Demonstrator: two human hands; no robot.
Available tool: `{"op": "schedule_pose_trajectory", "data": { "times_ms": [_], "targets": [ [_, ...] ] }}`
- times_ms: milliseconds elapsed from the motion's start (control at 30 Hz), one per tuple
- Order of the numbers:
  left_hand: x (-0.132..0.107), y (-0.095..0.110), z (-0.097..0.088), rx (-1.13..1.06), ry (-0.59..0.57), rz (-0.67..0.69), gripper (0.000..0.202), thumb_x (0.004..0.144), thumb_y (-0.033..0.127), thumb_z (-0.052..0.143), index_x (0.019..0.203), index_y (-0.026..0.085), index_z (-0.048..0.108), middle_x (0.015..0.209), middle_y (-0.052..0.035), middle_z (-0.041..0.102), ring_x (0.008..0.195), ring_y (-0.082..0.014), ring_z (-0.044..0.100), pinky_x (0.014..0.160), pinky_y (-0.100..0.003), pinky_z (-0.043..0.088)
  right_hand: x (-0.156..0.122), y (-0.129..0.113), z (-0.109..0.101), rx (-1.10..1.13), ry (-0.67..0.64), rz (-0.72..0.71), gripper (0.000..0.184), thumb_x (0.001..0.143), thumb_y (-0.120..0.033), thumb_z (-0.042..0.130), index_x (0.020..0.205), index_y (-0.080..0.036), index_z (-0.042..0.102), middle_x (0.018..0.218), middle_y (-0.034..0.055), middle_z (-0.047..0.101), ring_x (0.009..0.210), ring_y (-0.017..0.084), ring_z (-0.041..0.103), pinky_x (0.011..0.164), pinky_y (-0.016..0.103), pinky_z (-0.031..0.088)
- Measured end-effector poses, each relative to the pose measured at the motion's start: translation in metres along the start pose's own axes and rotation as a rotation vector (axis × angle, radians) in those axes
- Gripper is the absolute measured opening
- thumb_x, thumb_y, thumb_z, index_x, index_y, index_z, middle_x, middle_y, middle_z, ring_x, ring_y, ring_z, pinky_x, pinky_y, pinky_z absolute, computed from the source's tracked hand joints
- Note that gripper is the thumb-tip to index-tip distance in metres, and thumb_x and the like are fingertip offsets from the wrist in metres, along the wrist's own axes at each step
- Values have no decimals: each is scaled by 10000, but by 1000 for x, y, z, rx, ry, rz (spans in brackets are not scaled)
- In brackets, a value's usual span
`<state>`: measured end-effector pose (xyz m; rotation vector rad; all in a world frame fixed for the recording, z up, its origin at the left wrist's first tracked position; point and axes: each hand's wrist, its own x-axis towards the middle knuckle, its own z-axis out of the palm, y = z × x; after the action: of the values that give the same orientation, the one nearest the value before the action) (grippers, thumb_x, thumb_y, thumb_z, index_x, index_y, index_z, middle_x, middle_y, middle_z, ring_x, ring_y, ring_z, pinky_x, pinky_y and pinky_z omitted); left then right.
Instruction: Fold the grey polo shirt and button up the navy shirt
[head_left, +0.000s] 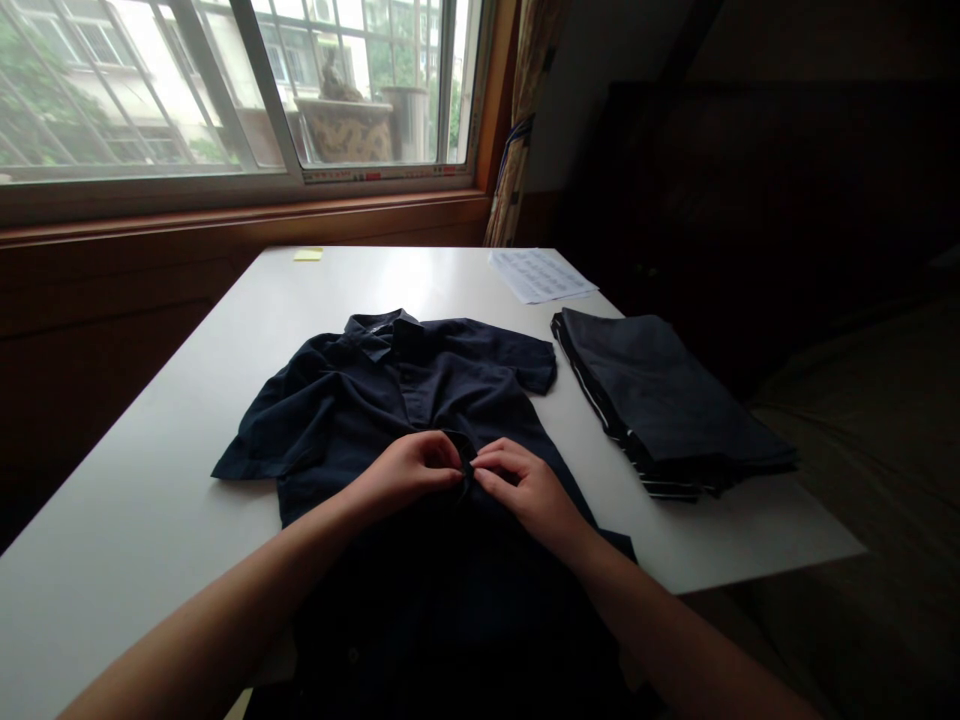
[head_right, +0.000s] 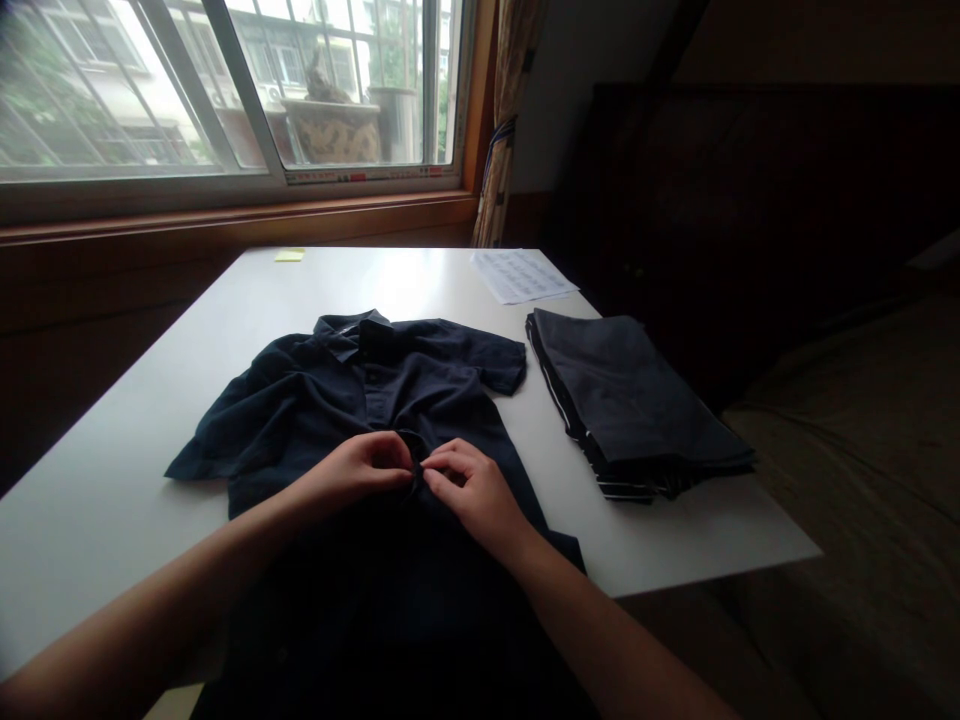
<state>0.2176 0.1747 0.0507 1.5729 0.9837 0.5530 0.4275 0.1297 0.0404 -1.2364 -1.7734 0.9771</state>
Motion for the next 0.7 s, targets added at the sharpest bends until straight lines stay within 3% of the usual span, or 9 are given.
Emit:
{"op": "schedule_pose_trajectory", "data": {
  "times_ms": [267, 567, 700],
  "targets": [
    [1, -3, 0, -86, 19, -41, 210, 727, 285, 737, 851, 144, 644, 758, 11, 617, 689, -121, 553, 615, -220, 415, 1, -1, -4, -7, -28, 16, 208, 895, -189, 585, 991, -236, 763, 936, 24, 686, 904, 172, 646, 836, 289, 478],
    [1, -5, 0, -146, -1, -46, 184, 721, 241, 729, 817, 144, 606, 747, 12, 621, 674, -118, 562, 610, -221, 421, 7, -2, -6, 5, -82, 91, 175, 883, -321, 648, 945, -218, 775, 893, 18, 722, 867, 175, 661, 800, 266, 461],
    [1, -6, 1, -192, -1, -50, 195, 717, 240, 733, 811, 150, 588, 773, 5, 635, 688, -120, 572, 632, -227, 435, 7, -4, -7, 58, -106, 145, 244, 920, -354, 582, 961, -206, 771, 903, 25, 738, 836, 179, 658, 759, 269, 471]
  ]
}}
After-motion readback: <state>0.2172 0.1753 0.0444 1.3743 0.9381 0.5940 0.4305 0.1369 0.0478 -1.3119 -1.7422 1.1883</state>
